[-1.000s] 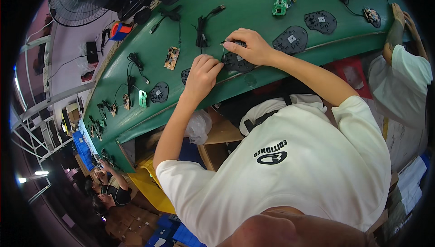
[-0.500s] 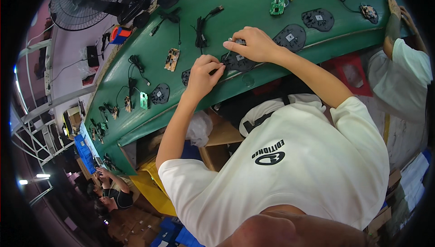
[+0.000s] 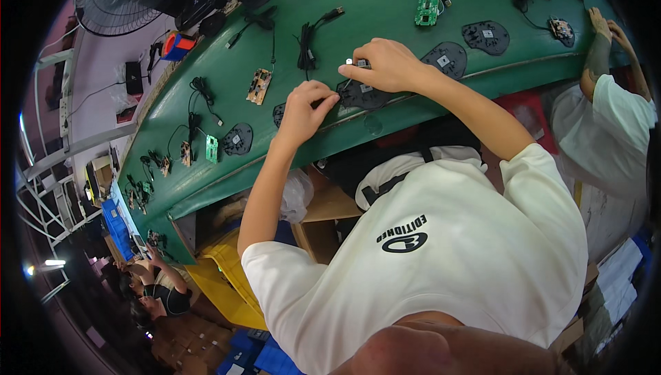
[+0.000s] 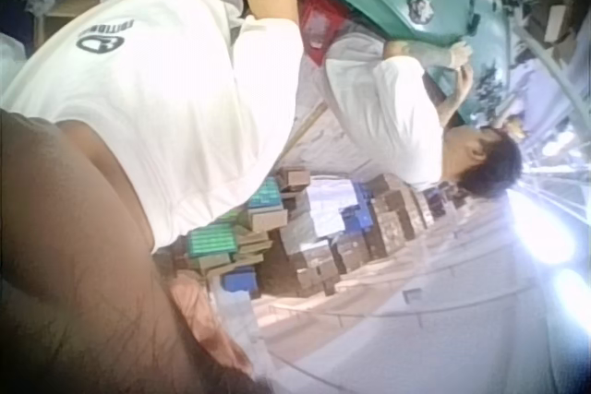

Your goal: The person retrieves mouse baseplates and circuit boards, arranges them along the assembly table, and fits the circuit boards and cables into the mouse baseplates by hand.

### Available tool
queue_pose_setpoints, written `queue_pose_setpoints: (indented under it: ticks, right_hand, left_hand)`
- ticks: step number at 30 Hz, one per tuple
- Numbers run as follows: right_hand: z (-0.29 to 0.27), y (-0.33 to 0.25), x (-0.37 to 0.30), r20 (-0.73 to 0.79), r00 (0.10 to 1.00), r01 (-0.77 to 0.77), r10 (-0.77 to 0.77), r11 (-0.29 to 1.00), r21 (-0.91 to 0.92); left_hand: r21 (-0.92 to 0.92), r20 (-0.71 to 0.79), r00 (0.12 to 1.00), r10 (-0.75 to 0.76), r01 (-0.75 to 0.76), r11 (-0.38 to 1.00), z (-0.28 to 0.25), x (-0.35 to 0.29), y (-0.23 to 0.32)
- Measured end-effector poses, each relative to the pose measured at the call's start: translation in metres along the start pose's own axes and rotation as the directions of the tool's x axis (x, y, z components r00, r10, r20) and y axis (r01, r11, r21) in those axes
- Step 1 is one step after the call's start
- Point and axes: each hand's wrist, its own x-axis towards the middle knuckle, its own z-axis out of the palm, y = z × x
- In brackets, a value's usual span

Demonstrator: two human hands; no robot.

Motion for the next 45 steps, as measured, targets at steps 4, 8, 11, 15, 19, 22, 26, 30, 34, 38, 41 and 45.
queue_pose_setpoints:
  ticks: [4, 8, 11, 15, 19, 22, 26, 30, 34, 38, 41, 45]
  right_hand:
    - [-0.007, -0.008, 0.009, 0.092, 0.995, -0.030, 0.034, 0.999, -0.042]
    - [-0.007, -0.012, 0.016, 0.093, 0.994, -0.043, 0.053, 0.994, -0.104]
    - [-0.001, -0.014, 0.017, 0.070, 0.997, -0.015, 0.027, 0.987, -0.163]
    - [0.009, -0.010, 0.018, -0.005, 0.999, 0.033, -0.034, 0.987, -0.156]
    - [0.009, -0.011, 0.019, 0.015, 1.000, 0.029, -0.027, 0.990, -0.139]
    - [0.005, -0.012, 0.020, 0.035, 0.999, 0.019, -0.015, 0.993, -0.112]
    - [0.007, -0.008, 0.024, 0.042, 0.999, -0.003, 0.007, 0.996, -0.085]
    - [0.008, -0.009, 0.027, 0.034, 0.999, -0.036, 0.037, 0.998, -0.054]
    - [0.015, -0.017, 0.035, 0.016, 1.000, -0.010, 0.010, 0.999, -0.031]
    - [0.023, -0.018, 0.040, 0.023, 1.000, -0.010, 0.011, 1.000, -0.023]
    - [0.029, -0.017, 0.044, 0.018, 1.000, 0.001, -0.001, 1.000, 0.004]
    - [0.031, -0.024, 0.047, 0.010, 0.999, -0.040, 0.040, 0.999, -0.017]
  left_hand:
    - [-0.113, 0.099, 0.989, -0.112, 0.123, 0.986, -0.003, 0.009, -0.001]
    - [0.102, 0.110, 0.993, 0.050, -0.062, 0.993, -0.010, 0.019, 0.004]
    - [0.194, 0.157, 0.970, 0.186, -0.215, 0.957, -0.013, 0.021, 0.005]
    - [0.155, 0.200, 0.959, 0.200, -0.233, 0.960, -0.011, 0.020, 0.000]
    - [0.067, 0.118, 0.972, 0.205, -0.214, 0.975, -0.006, 0.016, -0.010]
    - [0.015, 0.077, 0.963, 0.257, -0.259, 0.966, -0.005, 0.016, -0.012]
    - [-0.018, 0.102, 0.962, 0.252, -0.252, 0.968, -0.005, 0.019, -0.015]
    - [-0.004, 0.158, 0.957, 0.241, -0.244, 0.970, -0.008, 0.023, -0.015]
    - [0.003, 0.210, 0.943, 0.260, -0.266, 0.964, -0.012, 0.025, -0.018]
    - [0.003, 0.237, 0.921, 0.309, -0.319, 0.948, -0.013, 0.030, -0.022]
    - [0.031, 0.267, 0.925, 0.270, -0.288, 0.957, -0.014, 0.029, -0.020]
    - [0.038, 0.263, 0.926, 0.270, -0.290, 0.956, -0.012, 0.028, -0.019]
